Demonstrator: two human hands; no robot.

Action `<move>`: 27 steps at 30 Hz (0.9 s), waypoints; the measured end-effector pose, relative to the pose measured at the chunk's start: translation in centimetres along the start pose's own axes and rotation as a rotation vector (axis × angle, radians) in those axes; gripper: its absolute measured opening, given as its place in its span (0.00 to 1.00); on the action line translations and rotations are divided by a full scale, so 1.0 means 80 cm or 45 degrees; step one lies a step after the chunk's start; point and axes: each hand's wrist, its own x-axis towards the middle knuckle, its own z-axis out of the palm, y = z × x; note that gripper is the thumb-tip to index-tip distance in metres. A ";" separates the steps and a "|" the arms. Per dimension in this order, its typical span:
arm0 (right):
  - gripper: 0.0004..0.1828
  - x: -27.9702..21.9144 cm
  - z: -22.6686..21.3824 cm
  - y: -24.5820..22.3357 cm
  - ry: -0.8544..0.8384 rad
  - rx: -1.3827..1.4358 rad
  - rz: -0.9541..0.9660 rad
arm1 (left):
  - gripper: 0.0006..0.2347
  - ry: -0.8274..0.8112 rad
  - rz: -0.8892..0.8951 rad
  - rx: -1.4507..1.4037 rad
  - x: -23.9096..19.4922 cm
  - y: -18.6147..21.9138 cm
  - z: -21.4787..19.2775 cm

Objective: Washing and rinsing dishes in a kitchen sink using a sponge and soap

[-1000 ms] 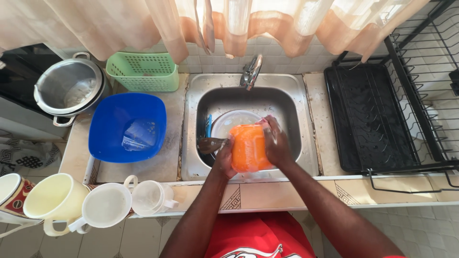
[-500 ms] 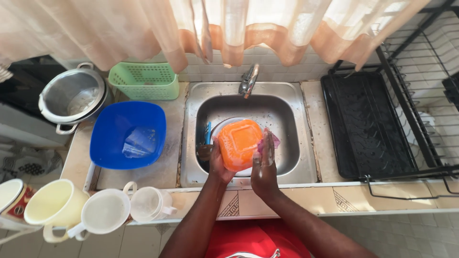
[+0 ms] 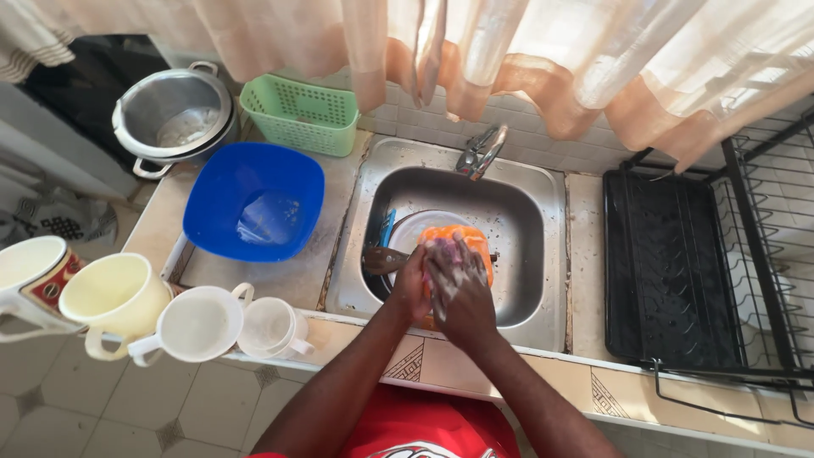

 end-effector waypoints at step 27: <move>0.30 0.039 -0.008 0.044 -0.261 0.331 0.370 | 0.15 0.003 0.397 1.054 -0.078 0.018 0.101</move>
